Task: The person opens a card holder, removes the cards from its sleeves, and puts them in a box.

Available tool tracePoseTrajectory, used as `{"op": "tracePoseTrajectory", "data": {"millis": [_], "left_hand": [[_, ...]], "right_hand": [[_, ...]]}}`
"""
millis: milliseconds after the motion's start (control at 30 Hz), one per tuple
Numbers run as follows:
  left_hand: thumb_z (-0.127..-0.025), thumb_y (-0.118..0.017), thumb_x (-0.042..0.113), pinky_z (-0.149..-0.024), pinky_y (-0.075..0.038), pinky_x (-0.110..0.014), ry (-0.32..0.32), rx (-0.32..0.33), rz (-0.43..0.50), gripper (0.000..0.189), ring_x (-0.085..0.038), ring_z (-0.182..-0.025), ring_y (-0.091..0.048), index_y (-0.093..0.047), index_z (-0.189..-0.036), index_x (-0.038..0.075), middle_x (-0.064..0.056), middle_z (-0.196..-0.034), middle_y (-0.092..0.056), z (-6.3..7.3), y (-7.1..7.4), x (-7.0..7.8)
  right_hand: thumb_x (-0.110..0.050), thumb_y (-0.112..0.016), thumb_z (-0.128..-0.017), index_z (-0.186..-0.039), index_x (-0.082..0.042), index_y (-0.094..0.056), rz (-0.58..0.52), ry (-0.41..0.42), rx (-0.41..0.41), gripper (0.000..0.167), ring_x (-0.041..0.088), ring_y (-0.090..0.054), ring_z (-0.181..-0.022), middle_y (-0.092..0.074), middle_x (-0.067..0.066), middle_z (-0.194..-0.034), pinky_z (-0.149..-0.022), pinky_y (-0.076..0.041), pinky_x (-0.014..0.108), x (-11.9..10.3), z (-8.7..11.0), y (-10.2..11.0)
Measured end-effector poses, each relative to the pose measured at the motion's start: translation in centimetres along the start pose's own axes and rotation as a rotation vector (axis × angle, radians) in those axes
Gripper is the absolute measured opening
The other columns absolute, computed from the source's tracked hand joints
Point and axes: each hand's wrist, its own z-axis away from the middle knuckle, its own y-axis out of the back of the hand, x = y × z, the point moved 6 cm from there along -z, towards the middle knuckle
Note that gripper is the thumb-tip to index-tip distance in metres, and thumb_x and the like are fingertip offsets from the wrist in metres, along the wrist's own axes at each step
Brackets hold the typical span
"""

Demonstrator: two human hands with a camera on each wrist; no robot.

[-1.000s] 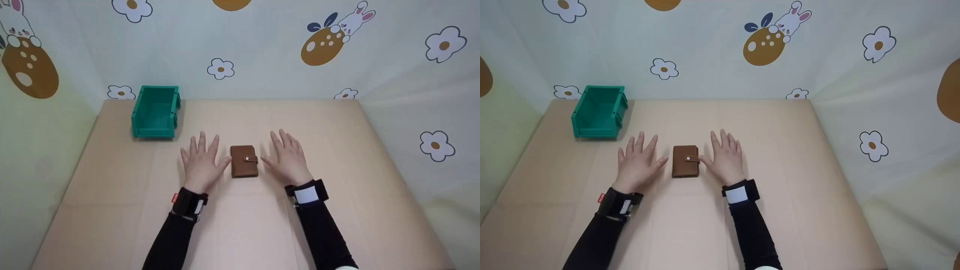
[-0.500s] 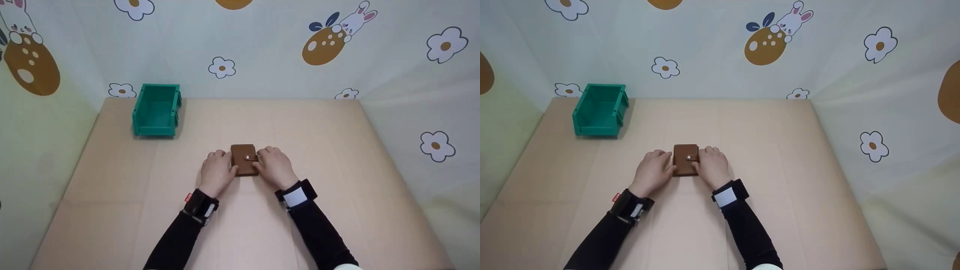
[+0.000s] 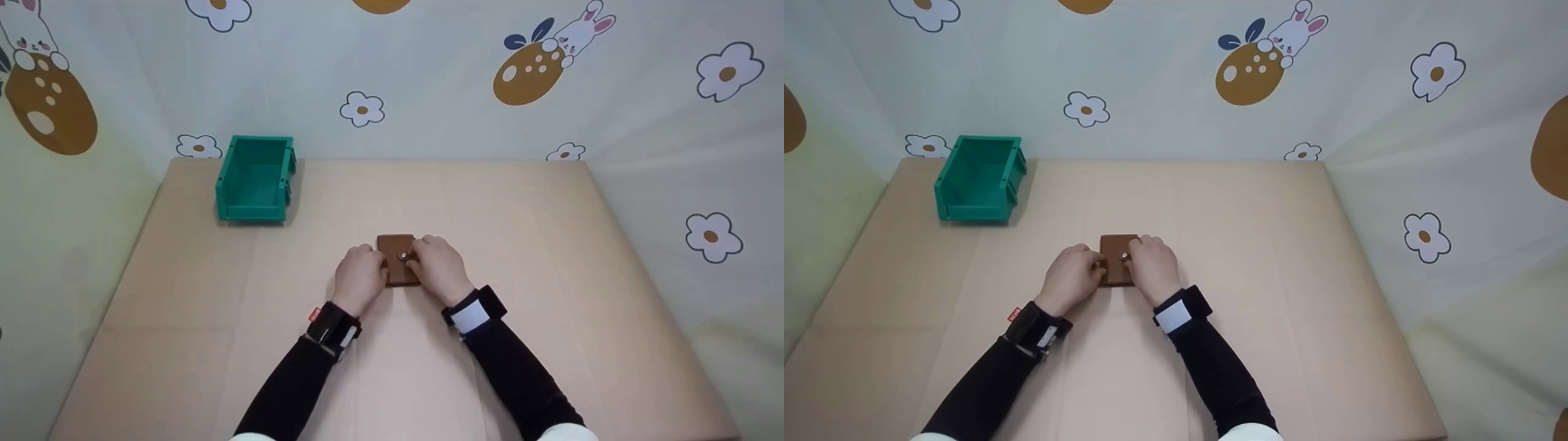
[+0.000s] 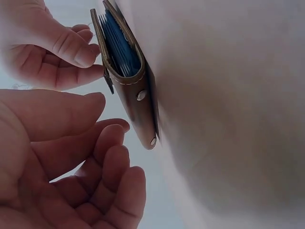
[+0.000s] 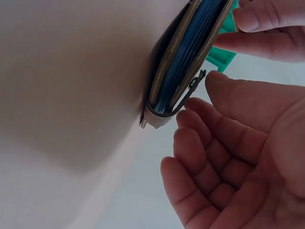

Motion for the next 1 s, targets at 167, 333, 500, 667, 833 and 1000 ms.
{"op": "tracePoseTrajectory", "data": {"millis": [167, 333, 500, 667, 833, 1000], "left_hand": [[-0.083, -0.075, 0.01, -0.071, -0.049, -0.041, -0.007, -0.001, 0.001, 0.007, -0.029, -0.083, -0.06, -0.07, -0.084, 0.005, -0.01, -0.085, -0.062, -0.35, -0.29, 0.02], [-0.083, -0.073, 0.006, -0.071, -0.05, -0.043, -0.014, -0.002, 0.035, 0.009, -0.031, -0.082, -0.063, -0.065, -0.082, 0.004, -0.012, -0.083, -0.064, -0.62, -0.36, 0.1], [-0.083, -0.07, 0.002, -0.072, -0.051, -0.044, -0.016, -0.018, 0.074, 0.007, -0.031, -0.082, -0.065, -0.064, -0.083, 0.003, -0.014, -0.084, -0.066, -0.84, -0.5, 0.06], [-0.084, -0.068, 0.0, -0.072, -0.051, -0.043, -0.012, -0.037, 0.089, 0.005, -0.031, -0.083, -0.065, -0.064, -0.082, 0.003, -0.014, -0.084, -0.067, -0.96, -0.57, -0.03], [-0.086, -0.067, 0.0, -0.073, -0.051, -0.042, 0.005, -0.053, 0.095, 0.009, -0.03, -0.083, -0.065, -0.063, -0.079, 0.004, -0.012, -0.083, -0.067, -1.01, -0.66, -0.12], [-0.084, -0.069, 0.001, -0.073, -0.051, -0.043, 0.009, -0.054, 0.108, 0.01, -0.03, -0.082, -0.065, -0.062, -0.078, 0.004, -0.013, -0.083, -0.067, -0.99, -0.63, -0.13]], "right_hand": [[-0.019, -0.079, -0.084, -0.086, -0.006, -0.063, 0.015, -0.006, 0.002, 0.02, 0.025, -0.059, -0.078, -0.06, 0.006, -0.081, -0.064, -0.05, 0.039, -0.17, -0.36, -0.16], [-0.02, -0.079, -0.083, -0.087, -0.007, -0.062, 0.02, -0.018, -0.003, 0.022, 0.025, -0.059, -0.077, -0.059, 0.006, -0.081, -0.063, -0.05, 0.04, -0.31, -0.44, -0.27], [-0.021, -0.079, -0.084, -0.088, -0.006, -0.061, 0.018, -0.04, -0.028, 0.023, 0.027, -0.061, -0.08, -0.061, 0.008, -0.084, -0.065, -0.051, 0.041, -0.33, -0.61, -0.39], [-0.02, -0.078, -0.085, -0.088, -0.007, -0.061, -0.001, -0.061, -0.048, 0.022, 0.027, -0.062, -0.081, -0.061, 0.007, -0.084, -0.067, -0.051, 0.042, -0.08, -0.77, -0.65], [-0.019, -0.078, -0.085, -0.088, -0.007, -0.061, -0.007, -0.065, -0.061, 0.021, 0.026, -0.062, -0.08, -0.06, 0.007, -0.082, -0.066, -0.051, 0.041, -0.02, -0.91, -0.86], [-0.021, -0.077, -0.086, -0.089, -0.007, -0.061, 0.006, -0.077, -0.074, 0.021, 0.028, -0.063, -0.081, -0.061, 0.009, -0.084, -0.066, -0.052, 0.042, -0.09, -1.04, -0.92]]}}
